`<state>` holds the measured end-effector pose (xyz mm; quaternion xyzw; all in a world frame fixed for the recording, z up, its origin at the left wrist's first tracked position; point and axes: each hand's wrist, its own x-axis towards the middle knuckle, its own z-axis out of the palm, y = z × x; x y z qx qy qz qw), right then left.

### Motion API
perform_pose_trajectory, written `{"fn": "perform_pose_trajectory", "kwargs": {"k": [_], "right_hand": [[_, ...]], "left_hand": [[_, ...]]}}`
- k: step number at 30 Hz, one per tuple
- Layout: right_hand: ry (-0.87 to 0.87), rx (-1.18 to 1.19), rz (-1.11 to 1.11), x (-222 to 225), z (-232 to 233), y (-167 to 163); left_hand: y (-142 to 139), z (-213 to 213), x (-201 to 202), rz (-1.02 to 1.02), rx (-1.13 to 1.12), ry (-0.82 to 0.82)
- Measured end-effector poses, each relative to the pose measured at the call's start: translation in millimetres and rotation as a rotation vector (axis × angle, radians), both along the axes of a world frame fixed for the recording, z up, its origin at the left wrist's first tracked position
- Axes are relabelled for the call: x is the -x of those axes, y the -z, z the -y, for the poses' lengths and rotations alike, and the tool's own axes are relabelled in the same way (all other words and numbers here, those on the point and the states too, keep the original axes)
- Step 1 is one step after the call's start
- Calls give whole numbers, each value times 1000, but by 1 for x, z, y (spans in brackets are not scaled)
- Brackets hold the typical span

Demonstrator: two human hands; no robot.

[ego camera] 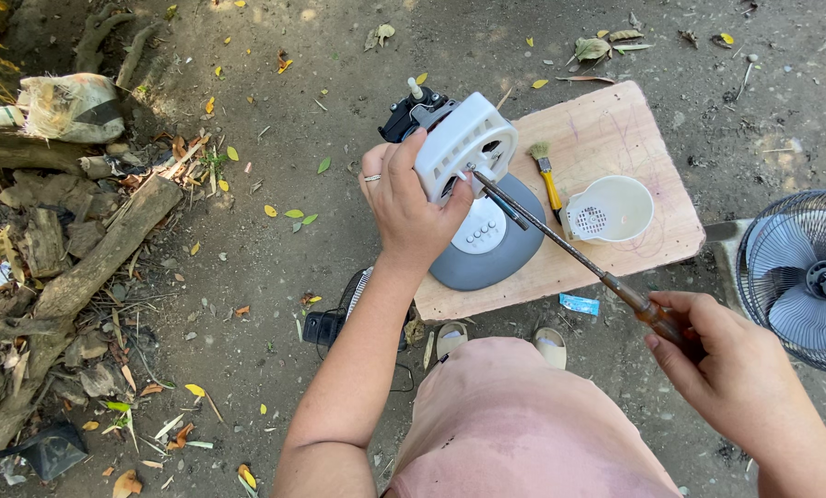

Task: The person works on a disassembled electric fan set on a board outdoors. They use a long file inside the fan housing around the motor shaft, brush dust off the motor with a brush, dip the brush in a bowl, lift off the front housing to brush the motor, reassemble the housing, and resume filing.

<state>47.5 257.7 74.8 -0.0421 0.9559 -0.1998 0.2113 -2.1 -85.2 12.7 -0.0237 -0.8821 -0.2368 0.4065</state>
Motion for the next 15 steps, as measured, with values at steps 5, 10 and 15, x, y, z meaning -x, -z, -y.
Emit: {"fn": "perform_pose_trajectory", "kwargs": {"k": [5,10,15], "right_hand": [[-33,78,-91,0,-1,1],[-43,101,-127,-1,-2,1],[-28,67,-103,-2,-1,-1]], "left_hand": [[1,0,-1,13,-7,-7],[2,0,0,1,-13,-8],[2,0,0,-2,-14,-5]]}}
